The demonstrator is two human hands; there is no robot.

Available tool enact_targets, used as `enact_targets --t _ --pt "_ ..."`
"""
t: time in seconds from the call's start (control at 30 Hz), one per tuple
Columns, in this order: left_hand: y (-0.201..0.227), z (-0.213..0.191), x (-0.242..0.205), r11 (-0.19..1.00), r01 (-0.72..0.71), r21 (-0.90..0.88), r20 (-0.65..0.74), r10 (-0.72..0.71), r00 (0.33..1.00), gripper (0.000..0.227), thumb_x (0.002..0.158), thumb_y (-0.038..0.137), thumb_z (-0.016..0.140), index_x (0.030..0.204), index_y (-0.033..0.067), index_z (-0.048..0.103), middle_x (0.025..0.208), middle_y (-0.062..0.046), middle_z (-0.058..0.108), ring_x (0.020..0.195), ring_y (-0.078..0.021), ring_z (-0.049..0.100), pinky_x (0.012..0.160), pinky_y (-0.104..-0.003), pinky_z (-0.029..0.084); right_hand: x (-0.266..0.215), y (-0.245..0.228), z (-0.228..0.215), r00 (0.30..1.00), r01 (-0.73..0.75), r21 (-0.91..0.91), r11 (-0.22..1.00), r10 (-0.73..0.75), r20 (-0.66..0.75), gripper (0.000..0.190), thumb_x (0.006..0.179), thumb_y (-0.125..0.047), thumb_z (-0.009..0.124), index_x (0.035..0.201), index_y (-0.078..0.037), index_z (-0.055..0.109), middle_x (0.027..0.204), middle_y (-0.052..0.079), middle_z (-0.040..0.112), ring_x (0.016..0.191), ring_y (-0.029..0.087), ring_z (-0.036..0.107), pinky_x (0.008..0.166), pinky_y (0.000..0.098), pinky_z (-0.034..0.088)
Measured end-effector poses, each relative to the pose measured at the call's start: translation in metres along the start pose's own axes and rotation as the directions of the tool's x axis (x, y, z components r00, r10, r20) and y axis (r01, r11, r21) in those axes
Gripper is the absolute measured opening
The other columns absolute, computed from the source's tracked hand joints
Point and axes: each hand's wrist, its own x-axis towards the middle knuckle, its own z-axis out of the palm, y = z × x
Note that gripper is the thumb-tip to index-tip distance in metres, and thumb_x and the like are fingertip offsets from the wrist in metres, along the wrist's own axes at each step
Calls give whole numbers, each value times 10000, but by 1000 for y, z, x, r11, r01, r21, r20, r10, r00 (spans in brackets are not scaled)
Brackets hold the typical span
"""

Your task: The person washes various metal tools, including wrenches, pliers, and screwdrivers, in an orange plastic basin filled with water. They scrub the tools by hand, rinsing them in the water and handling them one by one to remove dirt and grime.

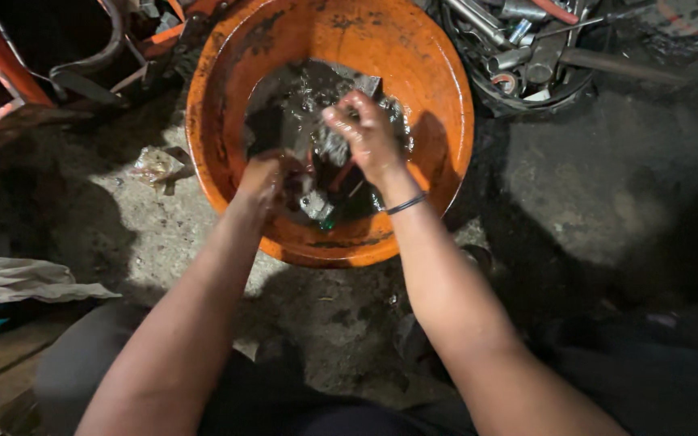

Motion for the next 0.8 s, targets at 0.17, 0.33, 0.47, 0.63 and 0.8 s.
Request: enact_targets --t 0.17,0.33,0.47,0.63,0.8 --pt "5 8 -23 852 181 -491 117 -142 983 664 926 646 492 1235 76 631 1161 -135 718 1071 -310 689 907 -490 565 -22 -10 61 970 145 -419 896 -44 241 311 929 -300 749 1150 -103 659 1128 74 734 1001 237 738 815 394 612" --pt "30 11 -61 845 91 -527 143 -18 990 923 901 810 433 1282 -4 643 1215 -209 703 1123 -359 680 1042 -497 521 -71 -10 100 897 438 -631 640 -259 359 286 855 -150 695 1121 -82 615 1044 161 674 887 408 689 757 499 572" --pt "30 18 -60 811 187 -554 157 -119 980 904 825 812 413 1275 58 631 1190 -161 728 1103 -352 694 979 -550 533 -29 25 88 884 462 -749 476 -313 346 245 907 -40 562 1118 -128 653 1081 158 662 1007 403 665 867 494 552" --pt "7 12 -41 852 189 -487 121 -148 982 1018 825 894 407 1163 -41 623 962 -170 693 874 -343 665 779 -518 554 38 47 56 927 371 -833 410 -220 305 204 924 -180 585 1089 -109 681 1131 247 635 1039 432 626 898 502 523" --pt "13 -6 -43 845 92 -527 52 -76 996 1005 849 908 428 1166 -31 593 985 -139 671 906 -317 653 814 -536 559 29 38 64 960 257 -868 425 -11 278 242 988 -211 569 1123 -11 590 1004 301 663 828 435 691 665 511 572"
